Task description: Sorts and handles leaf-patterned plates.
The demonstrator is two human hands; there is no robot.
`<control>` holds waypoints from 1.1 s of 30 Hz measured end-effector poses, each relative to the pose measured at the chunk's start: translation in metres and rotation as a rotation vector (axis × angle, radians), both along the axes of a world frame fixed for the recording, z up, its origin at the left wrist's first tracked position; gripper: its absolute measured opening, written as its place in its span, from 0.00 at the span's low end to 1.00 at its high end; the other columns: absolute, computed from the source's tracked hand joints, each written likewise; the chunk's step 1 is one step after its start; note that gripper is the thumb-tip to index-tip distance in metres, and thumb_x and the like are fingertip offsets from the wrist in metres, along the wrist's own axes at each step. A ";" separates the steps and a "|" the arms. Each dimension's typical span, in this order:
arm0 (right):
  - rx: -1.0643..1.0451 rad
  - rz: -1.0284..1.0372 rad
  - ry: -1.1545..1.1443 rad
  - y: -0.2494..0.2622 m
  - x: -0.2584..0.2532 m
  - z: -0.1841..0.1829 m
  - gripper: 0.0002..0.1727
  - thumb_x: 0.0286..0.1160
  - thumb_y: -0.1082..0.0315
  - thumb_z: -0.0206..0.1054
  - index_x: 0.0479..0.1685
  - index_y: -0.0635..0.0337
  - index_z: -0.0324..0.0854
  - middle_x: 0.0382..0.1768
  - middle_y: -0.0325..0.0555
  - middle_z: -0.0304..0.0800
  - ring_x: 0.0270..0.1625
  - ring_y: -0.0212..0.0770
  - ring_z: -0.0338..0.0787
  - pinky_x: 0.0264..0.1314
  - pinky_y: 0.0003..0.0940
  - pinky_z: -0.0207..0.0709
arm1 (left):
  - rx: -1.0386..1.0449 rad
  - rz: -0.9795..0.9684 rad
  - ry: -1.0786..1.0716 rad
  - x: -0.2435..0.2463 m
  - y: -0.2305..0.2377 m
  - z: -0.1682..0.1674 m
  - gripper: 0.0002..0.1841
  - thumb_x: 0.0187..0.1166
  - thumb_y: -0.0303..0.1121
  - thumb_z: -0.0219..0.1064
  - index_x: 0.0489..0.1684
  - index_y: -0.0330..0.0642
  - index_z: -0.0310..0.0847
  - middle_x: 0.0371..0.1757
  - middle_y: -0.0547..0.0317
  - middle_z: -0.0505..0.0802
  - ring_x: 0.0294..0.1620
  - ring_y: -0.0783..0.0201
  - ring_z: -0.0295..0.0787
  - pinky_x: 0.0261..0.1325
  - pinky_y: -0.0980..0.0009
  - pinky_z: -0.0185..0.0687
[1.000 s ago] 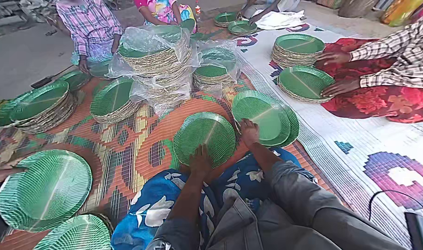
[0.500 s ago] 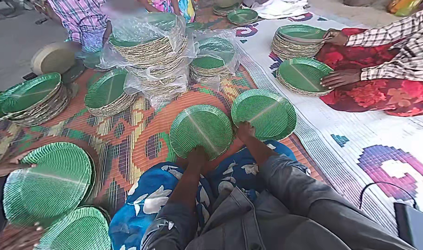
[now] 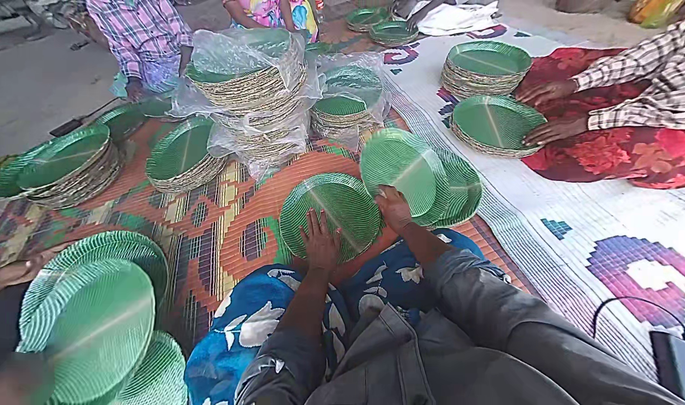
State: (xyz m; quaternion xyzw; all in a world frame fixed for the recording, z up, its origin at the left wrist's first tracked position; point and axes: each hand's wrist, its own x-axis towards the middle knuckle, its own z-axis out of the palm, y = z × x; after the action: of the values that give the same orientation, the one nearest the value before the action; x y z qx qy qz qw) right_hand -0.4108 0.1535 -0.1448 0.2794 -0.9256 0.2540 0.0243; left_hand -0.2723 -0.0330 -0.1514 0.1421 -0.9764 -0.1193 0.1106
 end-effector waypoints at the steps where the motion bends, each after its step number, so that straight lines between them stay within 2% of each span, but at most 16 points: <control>1: -0.050 0.141 0.023 -0.007 0.010 -0.003 0.16 0.88 0.69 0.57 0.56 0.69 0.90 0.75 0.65 0.83 0.76 0.65 0.83 0.76 0.60 0.75 | -0.063 -0.021 0.188 -0.003 -0.002 -0.002 0.35 0.87 0.47 0.50 0.86 0.26 0.63 0.88 0.22 0.64 0.90 0.26 0.58 0.87 0.28 0.44; 3: -0.008 0.397 0.009 -0.020 0.028 -0.012 0.17 0.89 0.70 0.55 0.58 0.69 0.88 0.72 0.65 0.86 0.73 0.65 0.87 0.70 0.59 0.81 | -0.100 -0.050 0.301 -0.006 -0.004 -0.002 0.35 0.88 0.48 0.43 0.83 0.25 0.67 0.86 0.21 0.68 0.88 0.25 0.62 0.86 0.27 0.45; 5: 0.225 0.582 -0.192 -0.024 0.038 -0.007 0.20 0.95 0.68 0.48 0.72 0.69 0.79 0.74 0.66 0.81 0.77 0.65 0.81 0.76 0.60 0.74 | -0.021 -0.079 0.054 -0.002 -0.001 0.000 0.31 0.90 0.43 0.48 0.86 0.30 0.67 0.90 0.28 0.64 0.93 0.31 0.54 0.90 0.32 0.42; 6: 0.282 0.622 -0.260 -0.026 0.037 -0.008 0.21 0.95 0.67 0.47 0.74 0.69 0.78 0.75 0.66 0.81 0.78 0.65 0.80 0.78 0.61 0.72 | 0.027 -0.075 -0.155 -0.002 0.001 0.002 0.30 0.92 0.42 0.50 0.89 0.34 0.64 0.93 0.33 0.60 0.96 0.37 0.48 0.92 0.37 0.39; 8: 0.289 0.629 -0.355 -0.025 0.030 -0.013 0.23 0.96 0.62 0.47 0.69 0.71 0.80 0.70 0.68 0.83 0.76 0.67 0.81 0.78 0.65 0.68 | 0.071 -0.060 -0.581 -0.004 -0.001 0.003 0.33 0.95 0.49 0.46 0.94 0.38 0.53 0.97 0.41 0.50 0.98 0.43 0.38 0.94 0.39 0.37; 11: 0.216 0.337 -0.373 -0.018 0.016 -0.012 0.29 0.97 0.53 0.46 0.67 0.71 0.81 0.68 0.70 0.85 0.75 0.67 0.82 0.79 0.66 0.66 | 0.080 -0.068 -0.818 -0.002 -0.002 0.002 0.38 0.92 0.49 0.53 0.97 0.43 0.44 0.98 0.42 0.45 0.98 0.42 0.38 0.90 0.35 0.47; 14: 0.289 -0.112 -0.386 -0.010 -0.005 0.002 0.28 0.95 0.55 0.51 0.80 0.69 0.72 0.80 0.66 0.75 0.85 0.63 0.71 0.83 0.62 0.62 | 0.087 -0.073 -0.812 -0.005 -0.002 0.000 0.38 0.91 0.50 0.55 0.97 0.46 0.43 0.98 0.45 0.43 0.98 0.43 0.36 0.89 0.32 0.45; 16: 0.392 -0.263 -0.494 -0.002 -0.014 0.002 0.27 0.91 0.65 0.56 0.83 0.74 0.66 0.84 0.70 0.67 0.89 0.66 0.65 0.84 0.67 0.59 | 0.093 -0.070 -0.809 -0.007 -0.004 -0.003 0.38 0.91 0.50 0.55 0.98 0.47 0.42 0.99 0.47 0.43 0.99 0.44 0.34 0.88 0.29 0.43; 17: 0.445 -0.297 -0.551 0.000 -0.016 0.003 0.25 0.87 0.72 0.56 0.80 0.76 0.68 0.84 0.72 0.66 0.88 0.68 0.65 0.82 0.69 0.60 | 0.105 -0.064 -0.805 -0.008 -0.004 -0.004 0.39 0.91 0.49 0.55 0.98 0.47 0.42 0.99 0.47 0.42 0.99 0.44 0.33 0.87 0.26 0.42; 19: 0.507 -0.327 -0.601 0.002 -0.017 0.004 0.22 0.85 0.75 0.58 0.76 0.74 0.74 0.82 0.72 0.69 0.85 0.68 0.70 0.79 0.68 0.65 | 0.121 -0.049 -0.787 -0.008 -0.003 -0.010 0.39 0.91 0.49 0.57 0.98 0.49 0.42 0.99 0.48 0.42 0.99 0.44 0.32 0.86 0.24 0.40; 22: 0.476 -0.381 -0.591 0.001 -0.021 0.006 0.21 0.87 0.73 0.56 0.75 0.72 0.75 0.81 0.70 0.72 0.85 0.66 0.72 0.81 0.67 0.63 | 0.129 -0.040 -0.799 -0.012 -0.004 -0.011 0.39 0.90 0.49 0.57 0.98 0.51 0.40 0.99 0.49 0.41 0.99 0.44 0.31 0.86 0.23 0.40; 25: 0.374 -0.437 -0.576 0.007 -0.022 0.007 0.23 0.92 0.67 0.50 0.78 0.67 0.75 0.81 0.65 0.75 0.86 0.61 0.72 0.88 0.67 0.55 | 0.153 -0.043 -0.801 -0.010 -0.005 -0.007 0.40 0.90 0.50 0.58 0.98 0.49 0.41 0.99 0.49 0.41 0.99 0.44 0.30 0.86 0.23 0.39; 27: 0.274 -0.495 -0.505 0.010 -0.024 0.006 0.23 0.94 0.65 0.47 0.77 0.66 0.76 0.80 0.64 0.77 0.85 0.60 0.74 0.88 0.65 0.55 | 0.159 -0.048 -0.808 -0.010 -0.005 -0.004 0.40 0.90 0.50 0.58 0.98 0.49 0.42 0.99 0.49 0.41 0.99 0.44 0.31 0.86 0.24 0.41; 29: 0.221 -0.499 -0.355 0.012 -0.025 0.004 0.23 0.95 0.67 0.45 0.74 0.70 0.76 0.77 0.66 0.79 0.83 0.61 0.76 0.84 0.62 0.61 | 0.152 -0.033 -0.801 -0.013 -0.004 -0.005 0.37 0.90 0.49 0.57 0.97 0.50 0.47 0.99 0.50 0.46 0.98 0.45 0.38 0.86 0.28 0.49; 31: 0.113 -0.359 -0.136 0.009 -0.018 0.001 0.20 0.92 0.72 0.47 0.68 0.73 0.81 0.71 0.68 0.83 0.78 0.64 0.80 0.79 0.60 0.67 | 0.167 0.009 -0.682 -0.013 -0.003 -0.002 0.35 0.93 0.50 0.51 0.96 0.46 0.50 0.96 0.46 0.56 0.96 0.44 0.50 0.88 0.35 0.53; 33: -0.018 -0.079 0.056 -0.001 -0.004 -0.007 0.18 0.88 0.76 0.52 0.63 0.73 0.86 0.67 0.65 0.88 0.72 0.64 0.87 0.73 0.59 0.78 | 0.153 0.058 -0.283 -0.009 -0.001 -0.001 0.34 0.93 0.47 0.49 0.93 0.36 0.53 0.91 0.34 0.64 0.92 0.37 0.58 0.88 0.36 0.51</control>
State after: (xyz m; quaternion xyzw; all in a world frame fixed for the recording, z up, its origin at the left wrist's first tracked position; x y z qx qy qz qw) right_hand -0.4148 0.1525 -0.1513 0.2493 -0.9326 0.2533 0.0629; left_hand -0.2811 -0.0340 -0.1520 0.1934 -0.9658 -0.1687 -0.0359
